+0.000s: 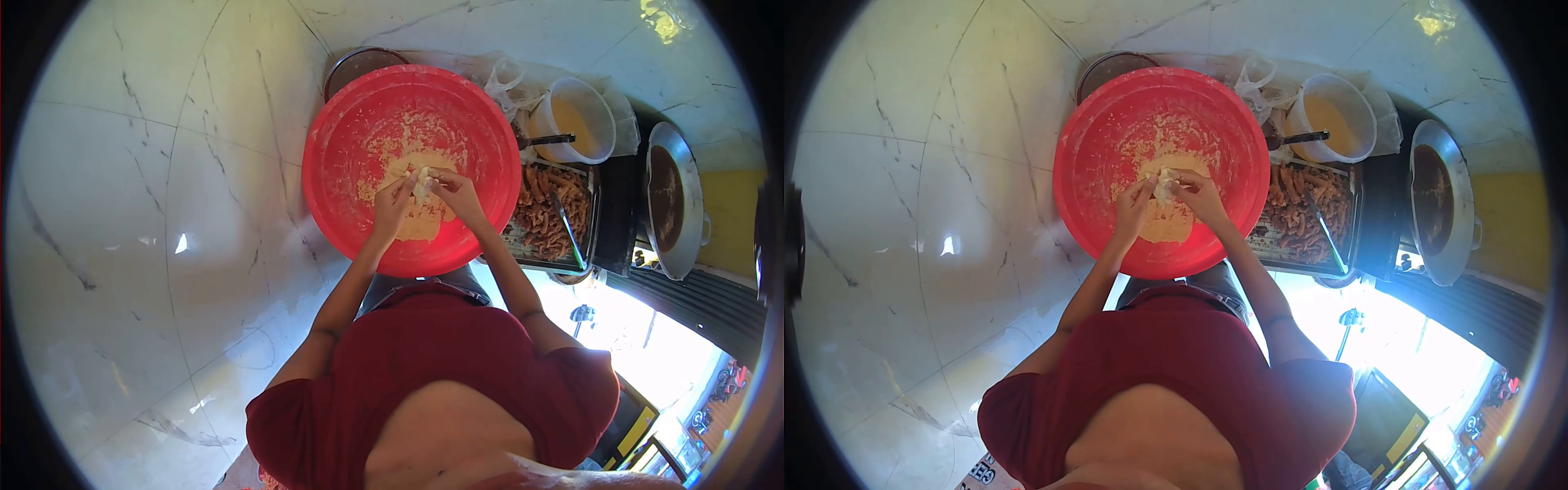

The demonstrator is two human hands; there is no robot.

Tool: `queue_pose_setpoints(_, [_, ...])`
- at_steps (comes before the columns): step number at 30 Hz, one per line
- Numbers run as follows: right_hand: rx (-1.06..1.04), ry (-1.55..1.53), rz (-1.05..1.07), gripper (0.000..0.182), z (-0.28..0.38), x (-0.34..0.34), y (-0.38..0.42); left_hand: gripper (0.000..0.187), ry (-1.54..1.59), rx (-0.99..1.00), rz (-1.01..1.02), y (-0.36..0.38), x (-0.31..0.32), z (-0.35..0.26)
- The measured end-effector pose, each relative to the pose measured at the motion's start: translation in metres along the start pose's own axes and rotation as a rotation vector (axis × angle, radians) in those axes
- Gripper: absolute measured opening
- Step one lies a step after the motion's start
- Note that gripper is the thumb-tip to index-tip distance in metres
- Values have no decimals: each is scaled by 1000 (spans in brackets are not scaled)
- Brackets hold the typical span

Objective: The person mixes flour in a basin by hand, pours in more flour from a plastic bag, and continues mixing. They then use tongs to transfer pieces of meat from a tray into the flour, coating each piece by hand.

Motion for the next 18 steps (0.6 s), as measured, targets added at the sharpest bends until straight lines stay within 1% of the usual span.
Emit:
queue_pose_setpoints(1, [-22,-39,4,20,-1,2,-1,32,-10,13,43,-1,-2,2])
queue_pose_setpoints(3, [-56,0,14,21,-8,3,-5,33,-31,38,130,-2,-6,8])
queue_pose_setpoints(6, [-60,18,14,21,-11,4,-11,31,312,-47,221,-3,-6,5])
queue_pose_setpoints(9, [-49,24,1,20,-4,10,-10,29,229,-103,375,-5,-14,-1])
queue_pose_setpoints(12, [-39,50,-9,20,4,17,-9,27,149,-154,398,-2,-21,-9])
queue_pose_setpoints(15, [16,54,-72,21,11,25,-8,28,112,-114,306,-3,-25,-7])
queue_pose_setpoints(16, [42,50,-102,21,12,26,-7,27,167,-48,243,-4,-25,-7])
queue_pose_setpoints(18, [27,92,-90,22,8,27,-4,27,278,82,114,-5,-25,-12])
Point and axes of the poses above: each hand's wrist, its own y-axis away from the middle knuckle, its own x-axis out of the palm, z = x × y, the point moved 2 cm from there along -y, towards the middle knuckle, and after that the axes turned 2 degrees about -y, right-handed, at the moved point
